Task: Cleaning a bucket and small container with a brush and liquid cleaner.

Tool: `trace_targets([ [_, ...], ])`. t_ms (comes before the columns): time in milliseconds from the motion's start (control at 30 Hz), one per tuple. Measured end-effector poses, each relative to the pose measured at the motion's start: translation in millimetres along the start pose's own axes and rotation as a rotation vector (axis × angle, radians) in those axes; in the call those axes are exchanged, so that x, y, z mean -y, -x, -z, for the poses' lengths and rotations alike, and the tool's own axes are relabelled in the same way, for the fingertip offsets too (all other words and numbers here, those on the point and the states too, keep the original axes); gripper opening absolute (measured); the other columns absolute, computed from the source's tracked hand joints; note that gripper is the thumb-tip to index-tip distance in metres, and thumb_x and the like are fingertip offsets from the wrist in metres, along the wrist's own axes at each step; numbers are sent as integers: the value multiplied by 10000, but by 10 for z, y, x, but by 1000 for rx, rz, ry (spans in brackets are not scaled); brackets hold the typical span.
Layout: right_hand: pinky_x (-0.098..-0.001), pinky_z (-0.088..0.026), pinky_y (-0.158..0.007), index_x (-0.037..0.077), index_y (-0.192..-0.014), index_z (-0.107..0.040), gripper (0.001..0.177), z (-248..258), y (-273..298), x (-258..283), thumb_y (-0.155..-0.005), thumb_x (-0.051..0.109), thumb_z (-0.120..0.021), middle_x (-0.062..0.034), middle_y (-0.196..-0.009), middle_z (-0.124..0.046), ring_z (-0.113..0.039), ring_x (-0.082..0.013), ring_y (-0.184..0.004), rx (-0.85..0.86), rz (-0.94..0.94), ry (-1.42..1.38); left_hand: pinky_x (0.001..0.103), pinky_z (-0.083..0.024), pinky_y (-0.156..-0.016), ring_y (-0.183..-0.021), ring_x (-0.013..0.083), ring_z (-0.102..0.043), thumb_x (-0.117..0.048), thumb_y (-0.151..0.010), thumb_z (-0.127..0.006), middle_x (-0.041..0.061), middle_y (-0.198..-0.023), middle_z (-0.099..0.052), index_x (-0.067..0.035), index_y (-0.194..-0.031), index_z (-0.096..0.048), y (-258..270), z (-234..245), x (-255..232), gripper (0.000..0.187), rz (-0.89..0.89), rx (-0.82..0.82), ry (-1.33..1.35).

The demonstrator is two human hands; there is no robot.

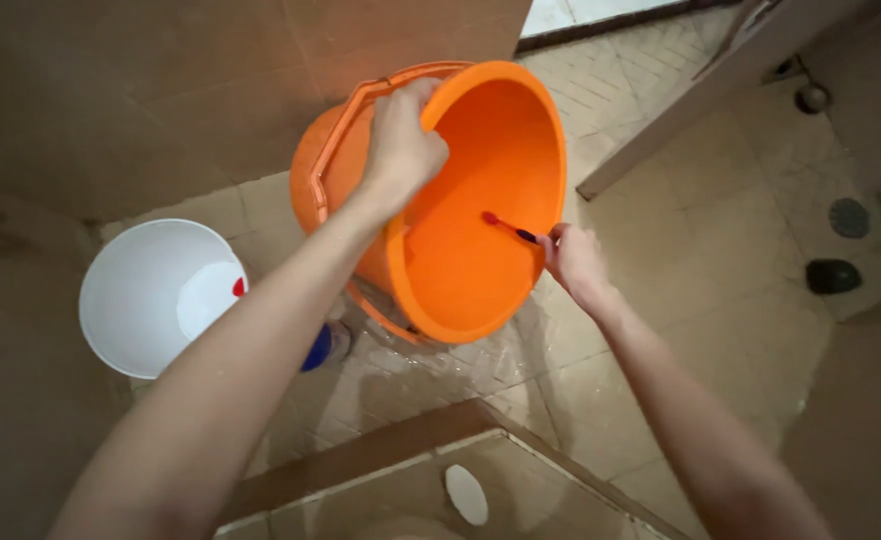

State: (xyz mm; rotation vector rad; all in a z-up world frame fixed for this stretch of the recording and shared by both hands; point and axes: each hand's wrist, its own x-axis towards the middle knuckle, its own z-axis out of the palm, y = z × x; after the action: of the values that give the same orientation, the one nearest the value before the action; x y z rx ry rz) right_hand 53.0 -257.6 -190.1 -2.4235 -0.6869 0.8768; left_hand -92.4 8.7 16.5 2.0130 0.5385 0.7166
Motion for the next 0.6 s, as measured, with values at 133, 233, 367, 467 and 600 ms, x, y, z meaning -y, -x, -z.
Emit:
trace_targets([
  [133,-447,-543,-621,55,-839,-748,232,306,373,694,-920,271,-724,-178,-781,-732,-690,-347,-669,4,95,340,416,-541,-949,-1092,365,-707,143,-694,-505,211,-1076,-747,-13,-1160,-694,-42,121,-74,526,110,43,-4],
  [233,-474,-567,-650,25,-851,-727,218,152,145,454,-894,239,-712,-215,-832,-730,-715,-370,-738,79,28,335,401,-552,-939,-1073,349,-728,137,-714,-505,204,-1060,-753,-22,-1162,-697,-5,49,-50,513,93,75,19],
  [367,-529,-557,-724,48,-930,-695,104,-559,-607,329,-916,96,-604,-208,-886,-724,-705,-403,-853,-187,450,583,415,-547,-940,-1084,384,-707,149,-684,-524,222,-1057,-749,-5,-1140,-703,-76,-66,130,514,-88,38,17],
  [467,-532,-556,-703,46,-890,-682,144,-1158,-987,557,-921,168,-612,-236,-915,-704,-694,-424,-848,-161,233,351,414,-547,-921,-1060,379,-707,135,-681,-533,207,-1055,-753,-28,-1143,-715,-151,-85,128,523,-19,80,-29],
  [600,-540,-527,-711,15,-831,-667,225,-2008,-1177,429,-947,204,-632,-255,-837,-702,-675,-441,-793,-140,325,66,404,-568,-904,-1061,353,-731,123,-705,-525,200,-1060,-752,-40,-1164,-705,-214,-59,188,519,67,74,41],
])
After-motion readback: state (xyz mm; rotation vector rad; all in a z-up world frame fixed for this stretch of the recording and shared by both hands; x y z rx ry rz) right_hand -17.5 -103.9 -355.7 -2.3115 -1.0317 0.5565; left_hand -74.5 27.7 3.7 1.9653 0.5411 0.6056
